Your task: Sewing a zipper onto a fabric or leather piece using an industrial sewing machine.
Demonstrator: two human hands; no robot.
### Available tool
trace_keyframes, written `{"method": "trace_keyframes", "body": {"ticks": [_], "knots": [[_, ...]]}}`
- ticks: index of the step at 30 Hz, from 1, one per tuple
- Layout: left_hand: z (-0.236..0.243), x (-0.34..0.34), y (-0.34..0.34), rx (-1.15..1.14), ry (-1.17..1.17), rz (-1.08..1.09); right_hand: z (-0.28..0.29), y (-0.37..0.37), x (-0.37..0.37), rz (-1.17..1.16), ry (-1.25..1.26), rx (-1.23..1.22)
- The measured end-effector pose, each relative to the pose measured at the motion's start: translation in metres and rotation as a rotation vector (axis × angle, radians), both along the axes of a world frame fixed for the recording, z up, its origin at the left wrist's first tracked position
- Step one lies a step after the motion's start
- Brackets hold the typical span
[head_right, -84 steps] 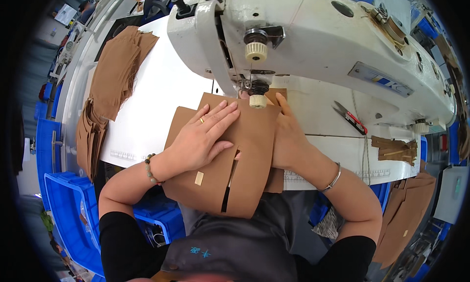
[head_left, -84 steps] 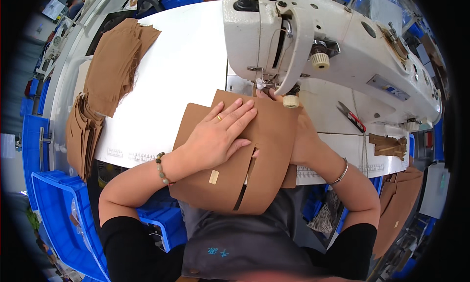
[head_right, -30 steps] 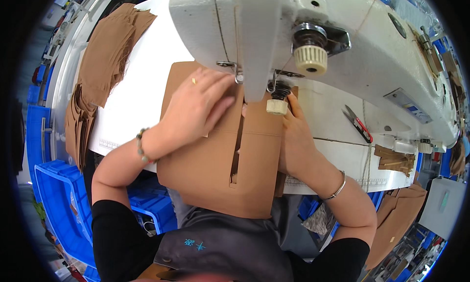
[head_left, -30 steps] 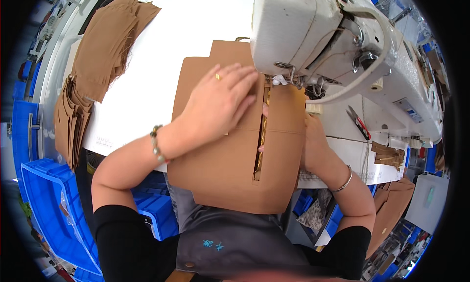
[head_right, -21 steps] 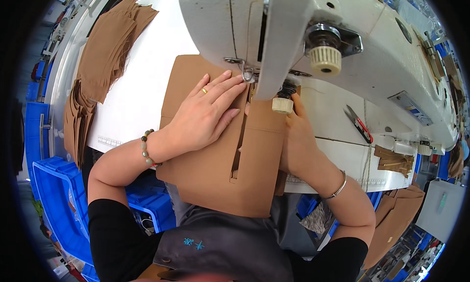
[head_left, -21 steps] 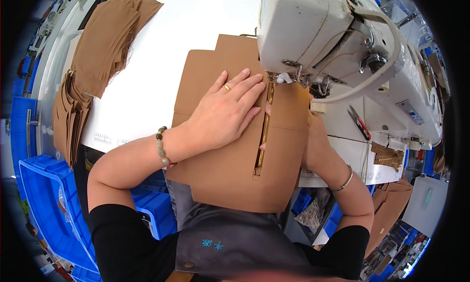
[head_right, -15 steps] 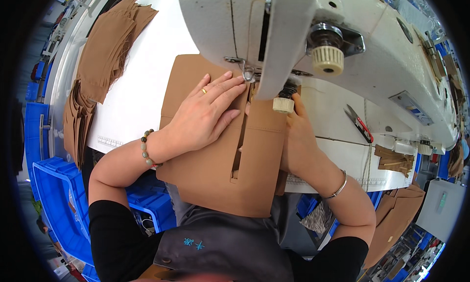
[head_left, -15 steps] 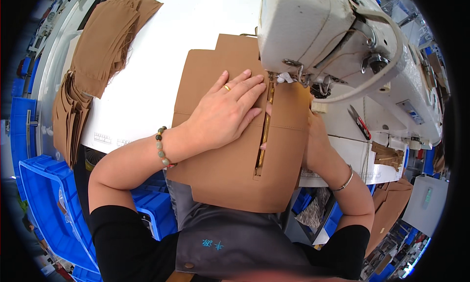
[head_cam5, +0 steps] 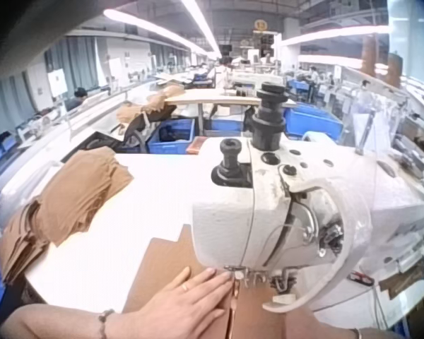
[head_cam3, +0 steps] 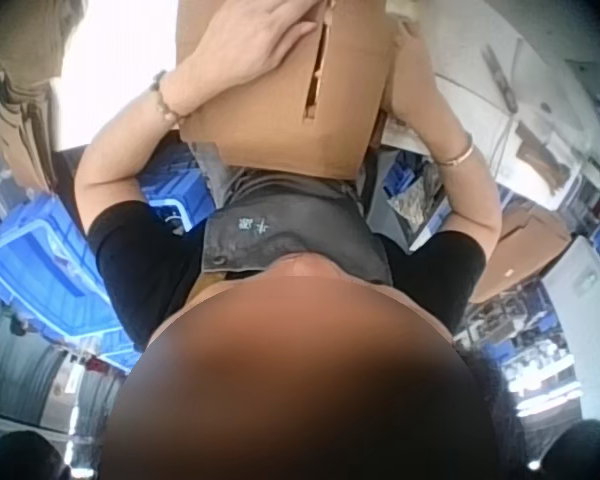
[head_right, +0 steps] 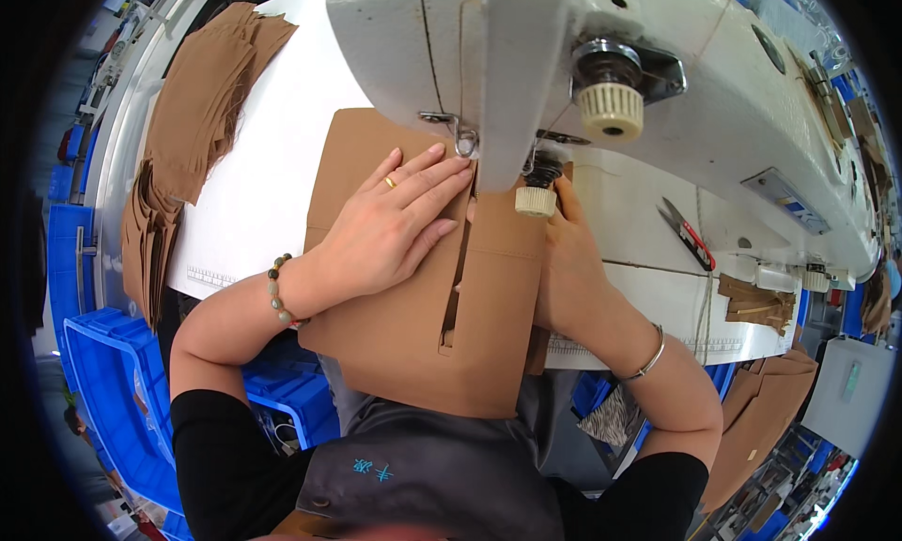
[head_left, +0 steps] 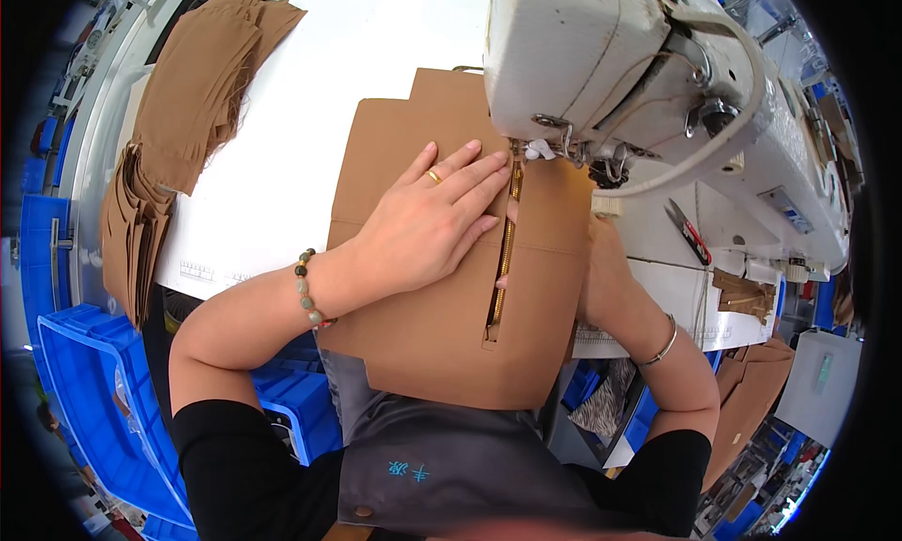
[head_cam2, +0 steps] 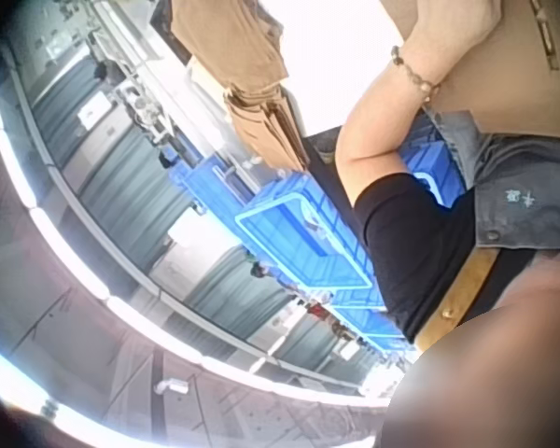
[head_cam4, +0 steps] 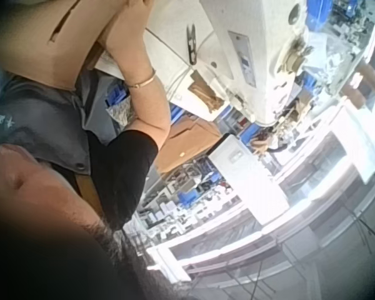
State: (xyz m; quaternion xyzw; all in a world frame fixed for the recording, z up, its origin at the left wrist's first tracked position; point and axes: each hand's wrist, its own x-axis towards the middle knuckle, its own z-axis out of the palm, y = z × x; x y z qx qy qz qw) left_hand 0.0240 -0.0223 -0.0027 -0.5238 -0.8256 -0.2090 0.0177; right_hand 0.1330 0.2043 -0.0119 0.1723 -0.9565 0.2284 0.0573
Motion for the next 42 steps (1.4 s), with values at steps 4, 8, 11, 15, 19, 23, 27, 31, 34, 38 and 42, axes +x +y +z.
{"method": "trace_keyframes", "body": {"ticks": [4, 8, 11, 15, 19, 23, 27, 31, 34, 38, 42], "knots": [[0.001, 0.001, 0.0, -0.037, 0.005, 0.002, -0.002, 0.0, -0.001, 0.011, 0.047, -0.005], [0.001, 0.0, 0.0, -0.045, 0.029, -0.001, -0.003, 0.0, 0.0, 0.004, 0.03, -0.009], [0.001, 0.0, 0.0, -0.039, 0.067, -0.012, -0.002, 0.001, 0.001, 0.005, 0.039, -0.003], [0.002, 0.002, -0.001, -0.054, 0.033, -0.003, 0.0, 0.002, -0.002, 0.019, 0.006, -0.048], [0.003, 0.002, -0.002, -0.066, 0.042, -0.002, 0.002, 0.002, -0.004, 0.075, 0.159, -0.022], [0.003, 0.002, 0.0, -0.059, 0.063, 0.009, 0.003, 0.001, -0.002, 0.045, 0.077, -0.01], [0.006, 0.001, 0.002, -0.08, 0.095, 0.014, 0.0, 0.001, 0.0, 0.03, 0.02, 0.042], [0.008, -0.005, 0.004, -0.122, 0.18, -0.005, -0.002, 0.0, 0.002, -0.019, -0.287, -0.458], [0.007, -0.005, 0.006, -0.072, 0.216, -0.014, 0.004, 0.007, 0.004, -0.057, -0.383, -0.639], [0.005, -0.004, 0.008, -0.096, 0.277, -0.003, 0.019, 0.029, 0.0, -0.481, -0.466, -0.359], [0.006, -0.003, 0.009, -0.1, 0.261, 0.003, 0.02, 0.027, -0.006, -0.553, 0.309, -0.25]]}}
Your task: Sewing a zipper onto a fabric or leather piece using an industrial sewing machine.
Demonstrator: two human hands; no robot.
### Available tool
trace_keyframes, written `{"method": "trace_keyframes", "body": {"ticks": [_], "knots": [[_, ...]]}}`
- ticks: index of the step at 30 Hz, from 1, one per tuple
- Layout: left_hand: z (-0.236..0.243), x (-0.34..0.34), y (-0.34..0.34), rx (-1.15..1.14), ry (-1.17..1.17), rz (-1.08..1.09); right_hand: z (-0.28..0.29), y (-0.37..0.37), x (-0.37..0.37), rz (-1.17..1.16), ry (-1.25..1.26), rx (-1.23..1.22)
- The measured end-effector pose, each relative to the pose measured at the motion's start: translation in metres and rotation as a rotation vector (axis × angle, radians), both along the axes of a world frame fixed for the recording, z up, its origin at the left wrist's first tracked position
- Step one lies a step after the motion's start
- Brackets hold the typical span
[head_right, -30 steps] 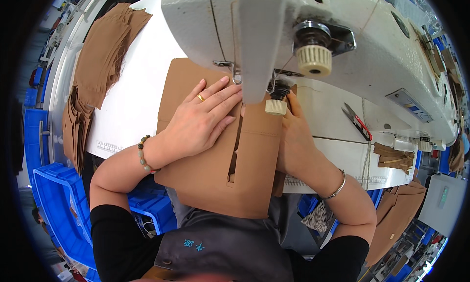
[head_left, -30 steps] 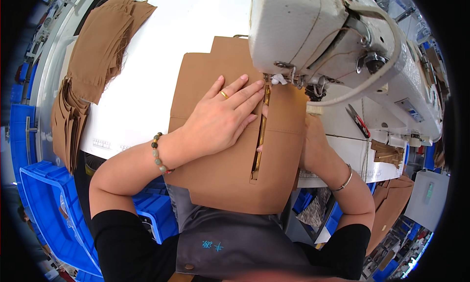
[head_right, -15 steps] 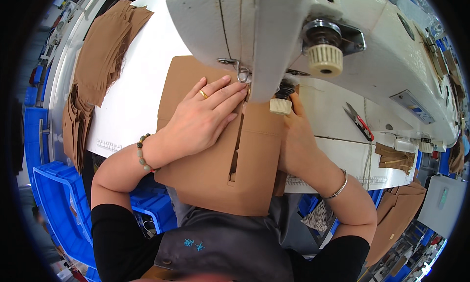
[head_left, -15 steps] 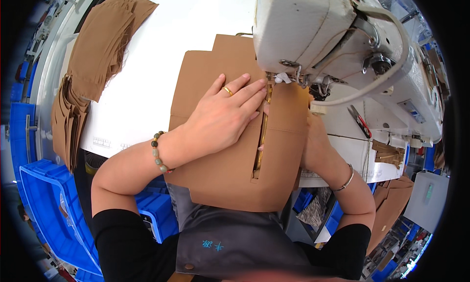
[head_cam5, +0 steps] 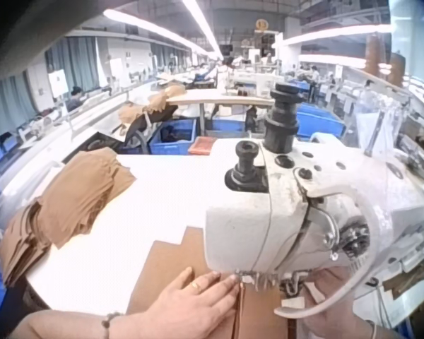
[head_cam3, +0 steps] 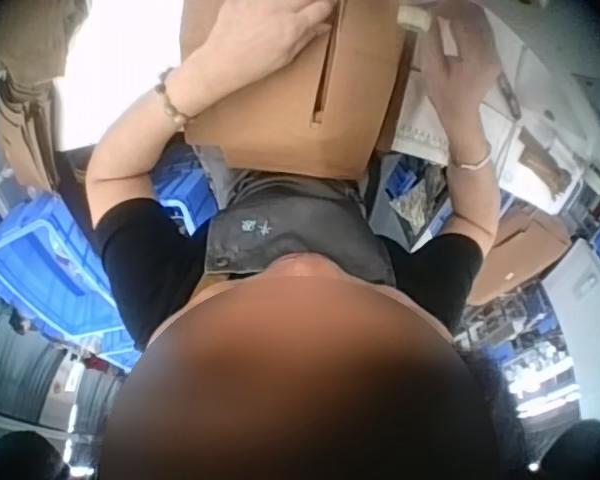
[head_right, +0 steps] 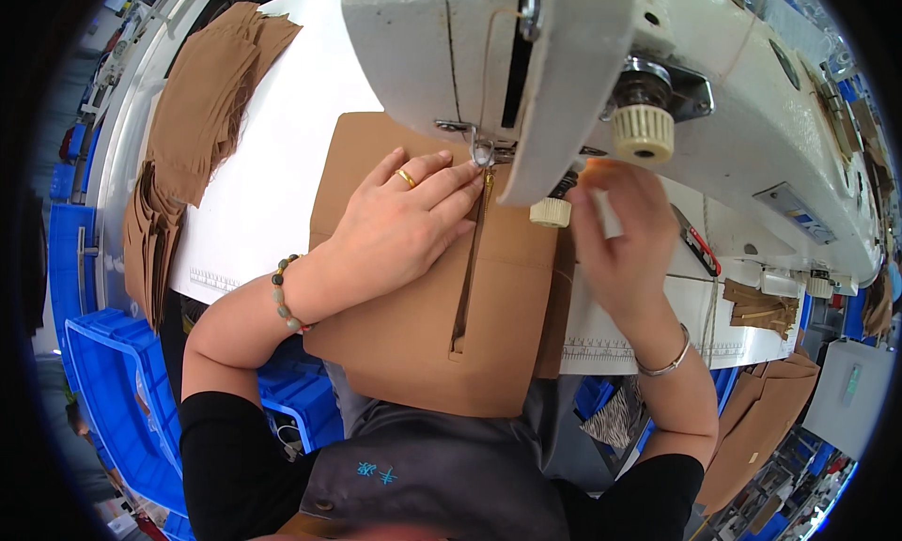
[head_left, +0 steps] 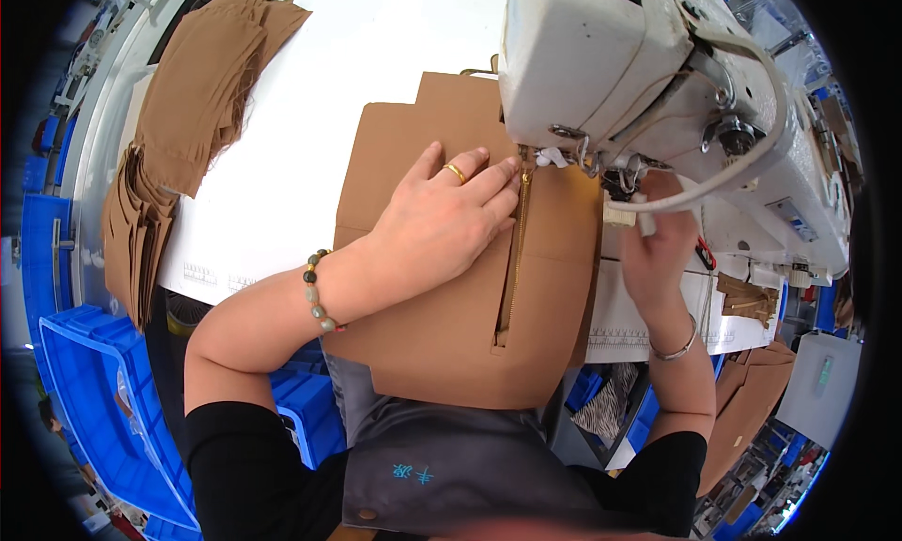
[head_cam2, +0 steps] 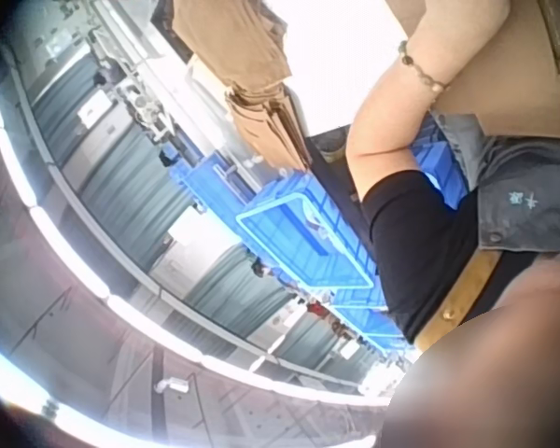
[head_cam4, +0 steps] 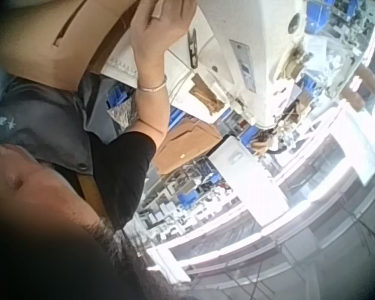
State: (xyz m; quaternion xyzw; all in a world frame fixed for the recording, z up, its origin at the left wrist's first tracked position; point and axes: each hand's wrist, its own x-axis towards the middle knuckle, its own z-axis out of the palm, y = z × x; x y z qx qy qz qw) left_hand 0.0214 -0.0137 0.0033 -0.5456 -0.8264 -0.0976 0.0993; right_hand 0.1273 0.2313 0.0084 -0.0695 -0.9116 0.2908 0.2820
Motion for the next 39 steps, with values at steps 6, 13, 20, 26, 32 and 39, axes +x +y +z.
{"method": "trace_keyframes", "body": {"ticks": [6, 13, 20, 26, 32, 39], "knots": [[0.002, 0.0, -0.002, 0.023, -0.101, -0.011, -0.013, -0.023, -0.006, 0.419, -0.085, 0.288], [0.0, 0.003, -0.002, 0.083, -0.154, -0.001, -0.008, -0.025, -0.004, 0.423, -0.168, 0.405], [0.001, 0.004, 0.001, 0.083, -0.132, -0.002, -0.007, -0.028, -0.003, 0.403, -0.174, 0.429], [-0.003, 0.005, 0.002, 0.083, -0.095, 0.025, 0.048, 0.052, 0.067, 0.087, 0.155, 0.569], [-0.006, 0.005, 0.0, 0.068, -0.103, 0.023, 0.072, 0.264, 0.151, -0.723, 0.455, 0.029], [-0.005, 0.005, 0.001, 0.054, -0.1, 0.024, 0.063, 0.401, 0.188, -0.659, 0.568, -0.649]]}}
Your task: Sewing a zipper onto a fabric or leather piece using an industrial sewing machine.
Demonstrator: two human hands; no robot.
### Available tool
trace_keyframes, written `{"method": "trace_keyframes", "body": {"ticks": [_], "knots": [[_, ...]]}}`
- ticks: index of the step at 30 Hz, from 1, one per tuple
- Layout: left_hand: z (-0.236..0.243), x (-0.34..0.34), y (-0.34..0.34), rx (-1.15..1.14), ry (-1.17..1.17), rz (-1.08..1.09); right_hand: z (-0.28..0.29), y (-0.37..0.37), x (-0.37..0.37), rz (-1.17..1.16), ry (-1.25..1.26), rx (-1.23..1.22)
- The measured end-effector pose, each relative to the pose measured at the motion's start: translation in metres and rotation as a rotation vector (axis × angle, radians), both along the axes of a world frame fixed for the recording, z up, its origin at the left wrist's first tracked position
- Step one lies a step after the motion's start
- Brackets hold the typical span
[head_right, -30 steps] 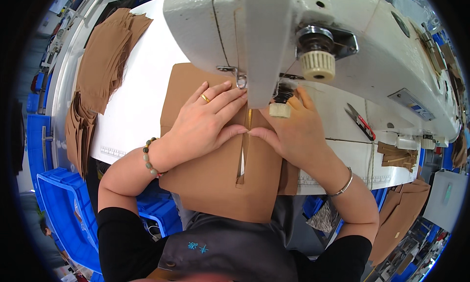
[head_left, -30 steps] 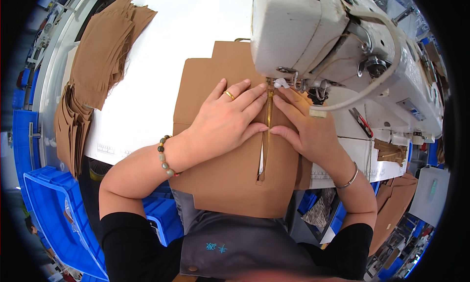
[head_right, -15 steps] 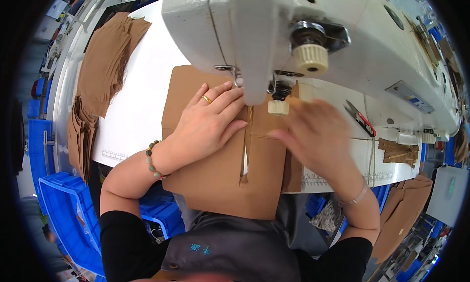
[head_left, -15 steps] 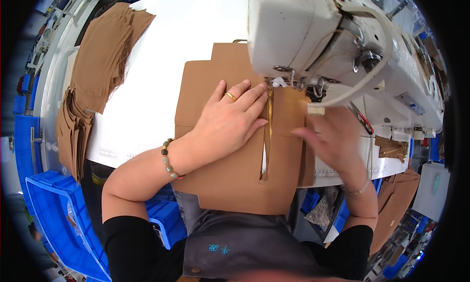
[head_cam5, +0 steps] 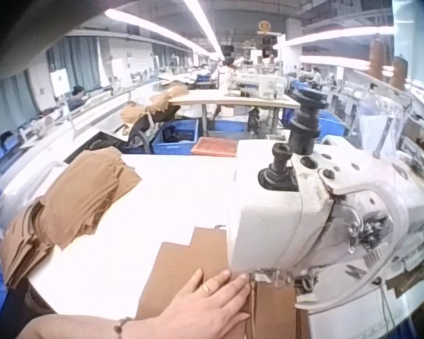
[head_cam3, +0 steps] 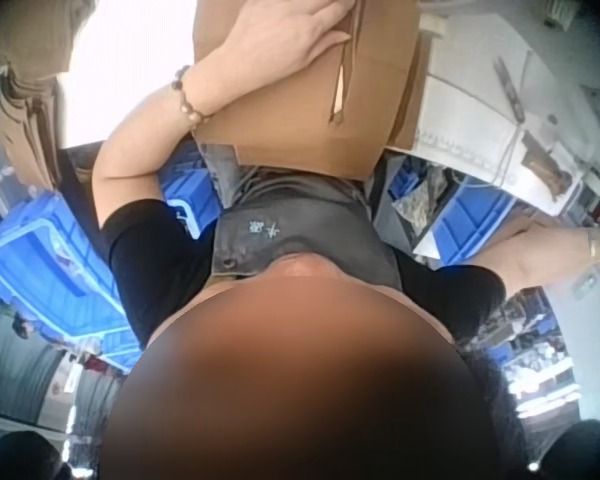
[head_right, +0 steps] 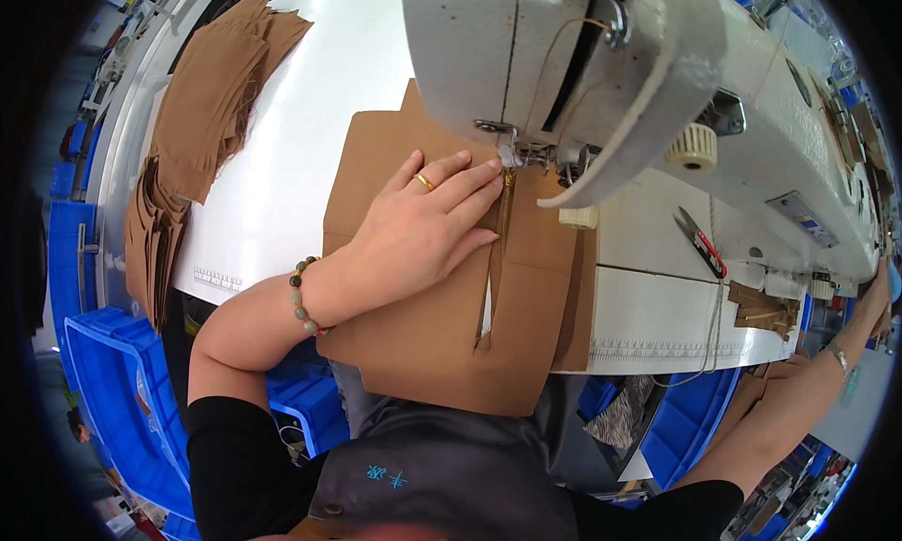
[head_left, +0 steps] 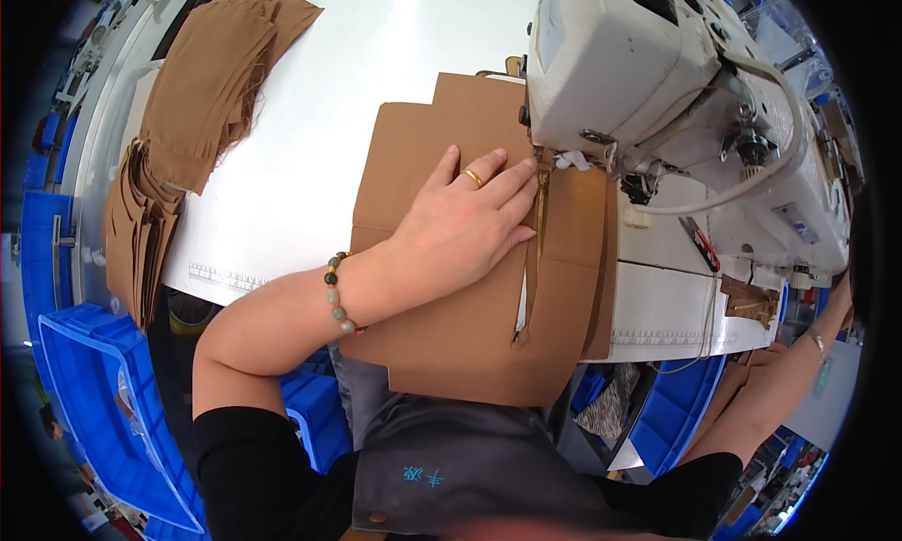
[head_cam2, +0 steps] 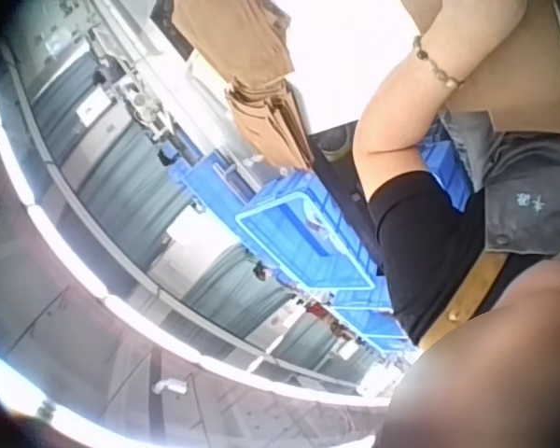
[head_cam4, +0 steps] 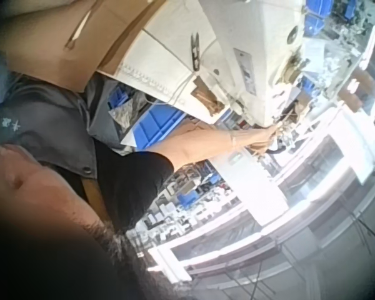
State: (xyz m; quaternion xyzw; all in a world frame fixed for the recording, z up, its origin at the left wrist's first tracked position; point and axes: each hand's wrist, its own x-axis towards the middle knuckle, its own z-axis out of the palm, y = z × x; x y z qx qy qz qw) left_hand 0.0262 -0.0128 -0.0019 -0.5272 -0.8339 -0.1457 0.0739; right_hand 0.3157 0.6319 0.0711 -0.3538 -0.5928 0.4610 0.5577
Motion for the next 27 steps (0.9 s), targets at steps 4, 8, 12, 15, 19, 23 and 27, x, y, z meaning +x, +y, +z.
{"method": "trace_keyframes", "body": {"ticks": [4, 8, 12, 15, 19, 23, 27], "knots": [[0.0, 0.0, 0.0, 0.003, -0.005, -0.002, 0.003, 0.031, 0.006, 0.013, 0.092, -0.07], [0.0, 0.0, 0.0, 0.002, 0.001, -0.004, 0.005, 0.049, 0.009, 0.002, 0.141, -0.096], [-0.001, 0.0, 0.0, -0.001, -0.01, -0.007, 0.009, 0.064, 0.013, -0.007, 0.144, -0.104], [-0.001, -0.001, 0.001, 0.0, -0.006, -0.008, 0.007, 0.072, 0.016, -0.014, 0.175, -0.072], [0.001, 0.0, 0.001, -0.005, 0.001, -0.01, -0.016, 0.073, 0.02, 0.03, 0.26, -0.051], [0.0, 0.0, 0.001, 0.019, 0.042, -0.023, -0.049, 0.07, 0.024, 0.131, 0.414, -0.115], [0.004, 0.0, -0.001, -0.03, 0.036, -0.026, -0.047, 0.038, 0.02, 0.145, 0.308, -0.091]]}}
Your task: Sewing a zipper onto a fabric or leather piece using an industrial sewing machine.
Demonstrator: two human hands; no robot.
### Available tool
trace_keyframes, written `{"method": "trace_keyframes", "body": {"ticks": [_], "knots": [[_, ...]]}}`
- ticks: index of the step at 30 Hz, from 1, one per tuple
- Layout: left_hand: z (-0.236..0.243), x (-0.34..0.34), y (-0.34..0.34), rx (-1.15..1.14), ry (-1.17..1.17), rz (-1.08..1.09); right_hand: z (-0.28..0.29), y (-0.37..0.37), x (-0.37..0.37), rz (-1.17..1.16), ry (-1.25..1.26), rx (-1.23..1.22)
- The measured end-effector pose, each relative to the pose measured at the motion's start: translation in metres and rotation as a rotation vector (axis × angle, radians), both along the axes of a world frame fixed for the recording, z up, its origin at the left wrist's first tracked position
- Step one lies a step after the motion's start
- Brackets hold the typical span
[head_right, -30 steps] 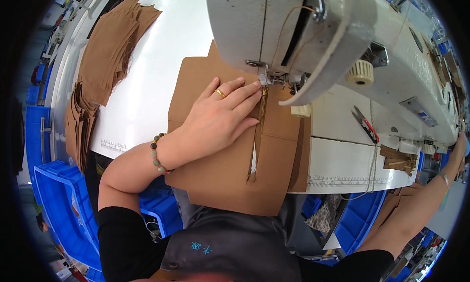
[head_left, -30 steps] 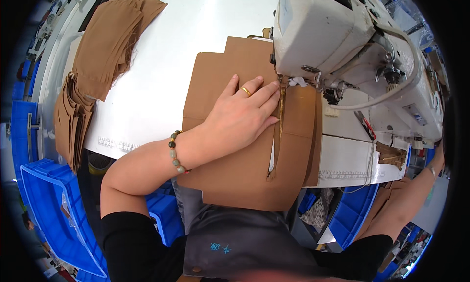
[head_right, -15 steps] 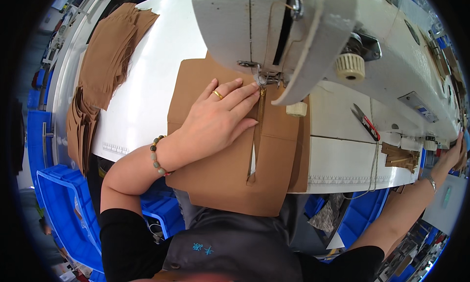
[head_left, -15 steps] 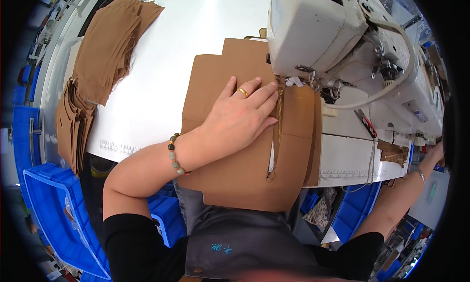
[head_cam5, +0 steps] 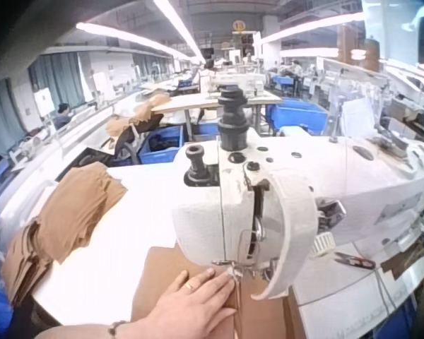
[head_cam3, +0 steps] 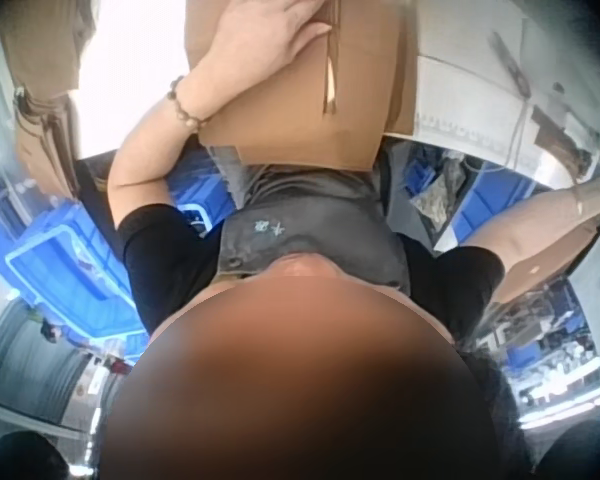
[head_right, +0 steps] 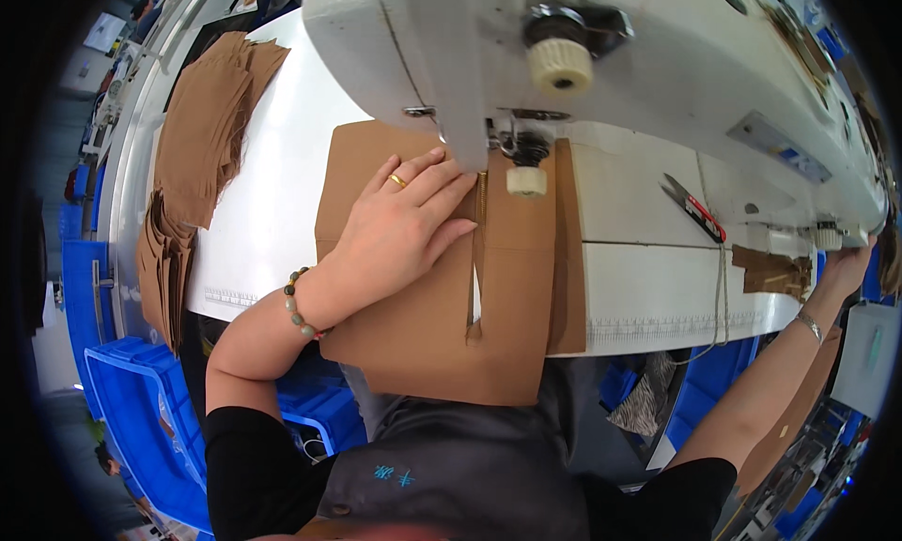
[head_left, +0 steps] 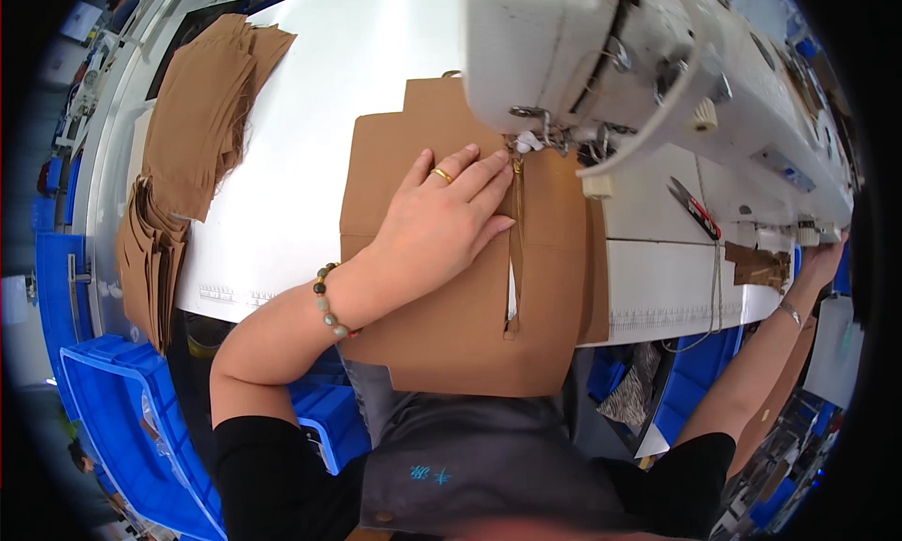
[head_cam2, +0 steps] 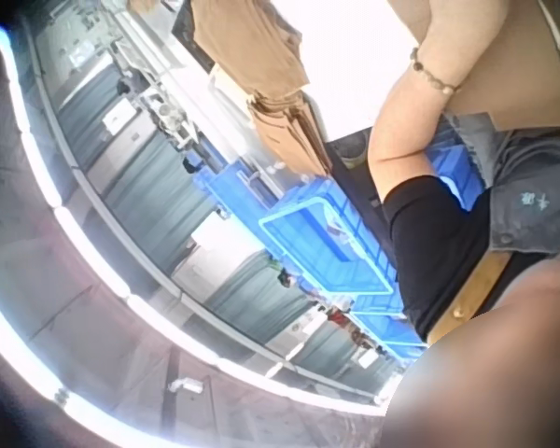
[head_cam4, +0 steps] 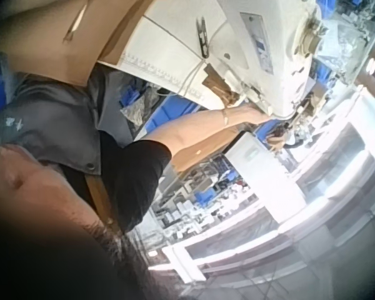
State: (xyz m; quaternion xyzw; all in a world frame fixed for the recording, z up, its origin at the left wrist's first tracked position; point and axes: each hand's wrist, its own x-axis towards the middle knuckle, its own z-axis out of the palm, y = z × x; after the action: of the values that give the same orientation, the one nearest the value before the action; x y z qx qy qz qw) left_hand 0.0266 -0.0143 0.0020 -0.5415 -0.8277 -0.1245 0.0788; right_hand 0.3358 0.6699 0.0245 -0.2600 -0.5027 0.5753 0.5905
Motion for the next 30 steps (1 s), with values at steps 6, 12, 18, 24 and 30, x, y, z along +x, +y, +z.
{"method": "trace_keyframes", "body": {"ticks": [6, 12, 18, 24, 30], "knots": [[0.019, 0.075, -0.045, -0.005, -0.224, -0.018, -0.003, -0.209, -0.031, -0.414, -0.384, 0.661], [-0.004, 0.125, -0.06, -0.045, 0.128, -0.105, -0.012, -0.41, -0.079, 0.465, -0.682, 1.129], [0.037, 0.089, -0.072, 0.257, -0.751, 0.014, -0.012, -0.474, -0.114, 0.831, -0.593, 1.092], [0.062, 0.067, -0.071, 0.351, -1.02, 0.086, -0.014, -0.497, -0.128, 0.968, -0.639, 0.963], [0.076, 0.064, -0.078, 0.496, -1.251, 0.255, -0.02, -0.5, -0.133, 0.981, -0.63, 1.362]]}}
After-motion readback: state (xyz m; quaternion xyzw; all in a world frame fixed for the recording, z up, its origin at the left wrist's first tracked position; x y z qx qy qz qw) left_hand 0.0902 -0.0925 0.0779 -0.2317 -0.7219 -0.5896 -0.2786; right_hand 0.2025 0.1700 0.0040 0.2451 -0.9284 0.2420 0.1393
